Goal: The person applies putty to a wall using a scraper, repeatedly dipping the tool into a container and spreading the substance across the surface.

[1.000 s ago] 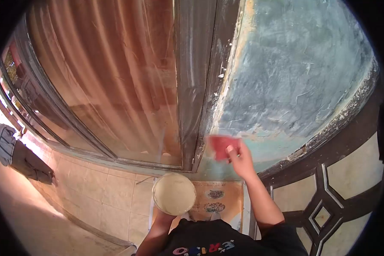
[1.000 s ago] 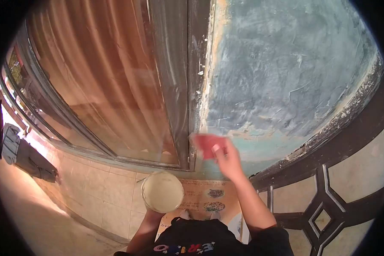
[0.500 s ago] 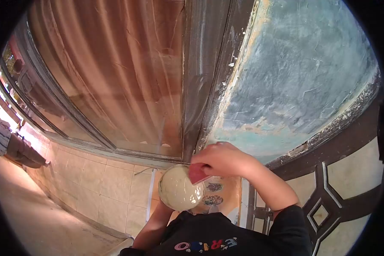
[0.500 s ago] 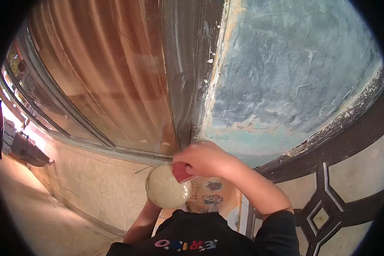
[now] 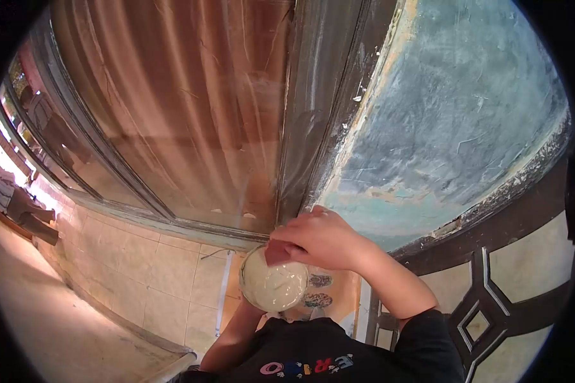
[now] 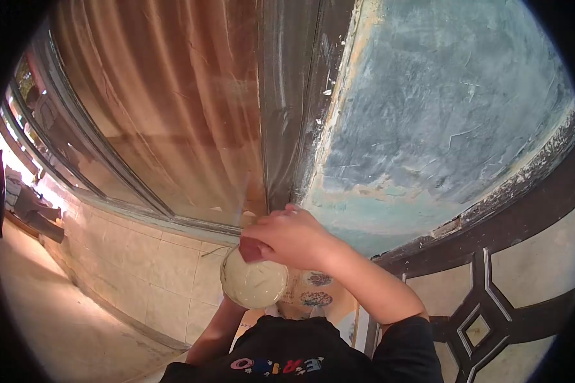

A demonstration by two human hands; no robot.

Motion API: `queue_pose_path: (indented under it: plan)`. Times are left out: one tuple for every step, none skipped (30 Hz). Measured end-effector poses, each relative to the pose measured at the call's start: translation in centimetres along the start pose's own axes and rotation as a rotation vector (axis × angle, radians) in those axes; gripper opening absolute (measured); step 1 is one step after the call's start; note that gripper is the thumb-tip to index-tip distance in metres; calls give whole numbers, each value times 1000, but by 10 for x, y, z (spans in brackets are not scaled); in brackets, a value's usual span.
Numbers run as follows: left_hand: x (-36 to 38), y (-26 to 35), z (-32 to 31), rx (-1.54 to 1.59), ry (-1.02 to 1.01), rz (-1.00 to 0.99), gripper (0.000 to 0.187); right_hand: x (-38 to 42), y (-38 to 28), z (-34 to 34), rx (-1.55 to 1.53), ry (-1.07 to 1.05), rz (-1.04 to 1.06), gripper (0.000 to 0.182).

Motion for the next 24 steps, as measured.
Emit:
queue_pose_path:
  plan:
    - [-1, 2, -3, 408, -13, 23, 75, 2, -2, -9, -100, -69, 5, 29]
    - [-1, 3, -6, 817, -29, 46, 75, 5, -4, -17, -101, -69, 5, 29]
    - [11, -29, -23, 1563, 13, 416, 73, 10, -7, -34, -64, -146, 35, 28]
    - [16, -39, -26, 1565, 11, 419, 73, 14, -8, -50, -27, -223, 63, 27]
    - [14, -38, -23, 1368, 3, 342, 72, 11, -4, -50, 23, -151, 44, 24]
    - [13, -36, -19, 1171, -4, 264, 70, 12, -2, -49, 22, -152, 41, 24]
    - [13, -29, -13, 1008, 17, 258, 70, 12, 3, -35, 18, -8, 16, 24]
    - [17, -35, -13, 1010, 22, 257, 70, 13, 5, -18, 13, 136, -7, 23]
    - [24, -43, -13, 1070, 37, 253, 69, 15, 3, -10, 9, 156, -11, 24]
    - [29, -50, -13, 1127, 49, 248, 69, 16, 0, -12, 9, 156, -11, 24]
    - [24, -46, -13, 1127, 47, 247, 69, 19, -7, -23, -30, 62, 38, 25]
    - [18, -45, -20, 1342, 22, 354, 70, 23, -14, -33, -67, -30, 84, 25]
    - [15, -41, -29, 1557, -4, 465, 72, 24, -17, -45, -48, -137, 72, 28]
    - [14, -33, -30, 1559, -9, 464, 72, 24, -15, -46, -45, -136, 69, 28]
    - [10, -20, -18, 1165, -8, 276, 73, 23, -11, -42, 5, -41, 58, 28]
    - [8, -7, -9, 768, -5, 93, 74, 22, -8, -34, 57, 54, 51, 28]
    - [14, -29, -13, 1009, 93, 303, 75, 22, -6, -25, 96, 100, 38, 28]
    - [17, -34, -13, 1009, 98, 303, 75, 23, -9, -17, 95, 97, 41, 28]
    - [19, -36, -12, 894, 81, 254, 76, 26, -16, -10, 78, 75, 72, 27]
    - [17, -32, -9, 779, 62, 204, 76, 29, -22, -6, 61, 54, 102, 27]
    - [16, -33, -7, 778, 61, 205, 76, 32, -24, -4, 60, 55, 102, 27]
    - [15, -32, -6, 685, 29, 181, 75, 36, -29, -10, 87, -32, 125, 27]
    - [14, -31, -5, 591, -3, 156, 75, 39, -32, -18, 114, -119, 149, 28]
    - [13, -31, -4, 592, 0, 155, 75, 40, -32, -23, 115, -121, 151, 28]
Point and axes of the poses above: each hand's wrist, its own x-axis away from the middle knuckle, its own z-axis out of the back of the hand, y = z × x, the point moved 8 cm from there along -x, towards the middle knuckle, and after that the axes turned 5 degrees about -x, right-handed, at the moved point
